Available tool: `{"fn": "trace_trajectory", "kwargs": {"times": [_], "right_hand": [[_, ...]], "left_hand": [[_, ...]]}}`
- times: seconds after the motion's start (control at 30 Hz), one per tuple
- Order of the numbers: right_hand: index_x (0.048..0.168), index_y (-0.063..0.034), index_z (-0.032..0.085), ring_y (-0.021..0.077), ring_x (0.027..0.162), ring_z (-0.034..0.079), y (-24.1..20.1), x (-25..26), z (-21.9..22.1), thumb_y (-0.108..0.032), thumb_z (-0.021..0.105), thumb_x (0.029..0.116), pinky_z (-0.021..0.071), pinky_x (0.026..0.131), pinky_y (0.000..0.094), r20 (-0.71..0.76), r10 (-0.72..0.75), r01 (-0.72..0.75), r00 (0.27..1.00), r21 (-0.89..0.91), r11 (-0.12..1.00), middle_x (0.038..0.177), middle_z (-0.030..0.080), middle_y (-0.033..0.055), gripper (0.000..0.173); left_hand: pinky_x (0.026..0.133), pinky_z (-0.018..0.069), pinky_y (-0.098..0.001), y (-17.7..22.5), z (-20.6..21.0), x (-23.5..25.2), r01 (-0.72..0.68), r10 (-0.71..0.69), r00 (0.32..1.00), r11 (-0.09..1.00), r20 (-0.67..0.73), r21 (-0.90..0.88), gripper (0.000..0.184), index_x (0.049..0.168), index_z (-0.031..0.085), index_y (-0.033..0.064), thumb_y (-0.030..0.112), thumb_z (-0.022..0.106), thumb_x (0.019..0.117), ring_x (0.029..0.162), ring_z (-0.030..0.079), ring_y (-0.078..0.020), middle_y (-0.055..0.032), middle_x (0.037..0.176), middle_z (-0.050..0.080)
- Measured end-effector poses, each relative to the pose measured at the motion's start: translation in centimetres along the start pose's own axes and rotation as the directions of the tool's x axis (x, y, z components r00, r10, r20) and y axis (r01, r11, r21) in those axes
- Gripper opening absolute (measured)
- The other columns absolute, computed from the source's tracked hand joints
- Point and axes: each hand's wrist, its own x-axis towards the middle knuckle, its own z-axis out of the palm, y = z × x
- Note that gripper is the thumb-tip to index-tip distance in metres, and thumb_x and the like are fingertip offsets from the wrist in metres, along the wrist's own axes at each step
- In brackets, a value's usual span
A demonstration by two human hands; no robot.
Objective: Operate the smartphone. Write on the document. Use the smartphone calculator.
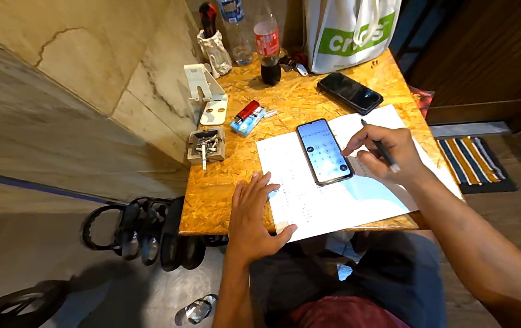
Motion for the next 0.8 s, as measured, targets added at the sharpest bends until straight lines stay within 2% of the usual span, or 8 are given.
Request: {"fn": "trace_trajectory", "kwargs": {"times": [0.17, 0.3, 0.4, 0.53, 0.7, 0.8], "right_hand": [[0.101, -0.009, 0.07, 0.0002, 0.055, 0.049, 0.13, -0.11, -0.07, -0.011, 0.054, 0.086, 0.0407, 0.047, 0.0204, 0.019, -0.004, 0.004, 1.0, 0.021, 1.0, 0.084, 0.071, -0.0025, 0.022], [0.102, -0.0083, 0.069, 0.0007, 0.052, 0.044, -0.11, -0.12, -0.06, -0.012, 0.053, 0.0861, 0.0349, 0.044, 0.02, 0.024, 0.003, -0.003, 1.0, 0.015, 1.0, 0.076, 0.067, -0.0024, 0.023], [0.102, -0.0082, 0.069, 0.0009, 0.053, 0.044, 0.26, -0.15, 0.01, -0.013, 0.053, 0.088, 0.0347, 0.045, 0.0203, 0.024, -0.017, 0.016, 1.0, 0.035, 0.999, 0.081, 0.069, -0.001, 0.022], [0.103, -0.0059, 0.07, 0.0003, 0.053, 0.039, 0.3, 0.12, -0.09, -0.013, 0.052, 0.0877, 0.0297, 0.046, 0.0207, 0.017, -0.015, 0.015, 1.0, 0.042, 0.999, 0.078, 0.066, -0.0004, 0.024], [0.104, -0.0059, 0.07, -0.0001, 0.054, 0.039, 0.29, 0.15, 0.14, -0.012, 0.052, 0.0878, 0.0302, 0.047, 0.0201, 0.037, -0.02, 0.017, 0.999, 0.063, 0.998, 0.077, 0.064, -0.0011, 0.025], [0.106, -0.0083, 0.07, 0.0018, 0.05, 0.04, -0.56, 0.05, 0.61, -0.014, 0.053, 0.0856, 0.0335, 0.043, 0.0218, 0.08, 0.008, -0.01, 0.997, 0.019, 1.0, 0.074, 0.062, -0.0029, 0.027]], "left_hand": [[0.126, 0.018, -0.0603, -0.1, 0.16, -0.21, -0.002, 0.002, 1.0, 1.0, -0.007, 0.004, 0.081, 0.135, 0.063, 0.0176, 0.07, 0.073, 0.0738, 0.152, 0.034, -0.0213, -0.0005, 0.153, 0.053], [0.127, 0.0155, -0.0595, -0.26, 0.19, -0.33, 0.007, -0.007, 1.0, 1.0, 0.014, 0.006, 0.08, 0.137, 0.061, 0.0204, 0.069, 0.074, 0.0744, 0.153, 0.031, -0.0188, 0.0018, 0.156, 0.049], [0.127, 0.0142, -0.059, -0.25, 0.19, -0.31, 0.008, -0.008, 1.0, 1.0, 0.018, 0.0, 0.08, 0.137, 0.061, 0.0209, 0.068, 0.075, 0.0739, 0.154, 0.029, -0.0181, 0.0023, 0.157, 0.048], [0.127, 0.0149, -0.0587, -0.21, 0.21, -0.22, 0.004, -0.004, 1.0, 1.0, 0.015, -0.003, 0.079, 0.138, 0.06, 0.0208, 0.067, 0.074, 0.0746, 0.154, 0.028, -0.0178, 0.0027, 0.158, 0.047], [0.127, 0.0137, -0.0593, -0.24, 0.24, -0.18, 0.001, -0.001, 1.0, 1.0, 0.017, -0.004, 0.08, 0.139, 0.06, 0.0209, 0.066, 0.075, 0.0748, 0.154, 0.027, -0.0174, 0.0023, 0.158, 0.046], [0.127, 0.0144, -0.0594, -0.3, 0.23, -0.2, 0.0, 0.0, 1.0, 1.0, 0.018, -0.004, 0.08, 0.139, 0.06, 0.0206, 0.066, 0.076, 0.0741, 0.154, 0.028, -0.0177, 0.0021, 0.158, 0.047]]}}
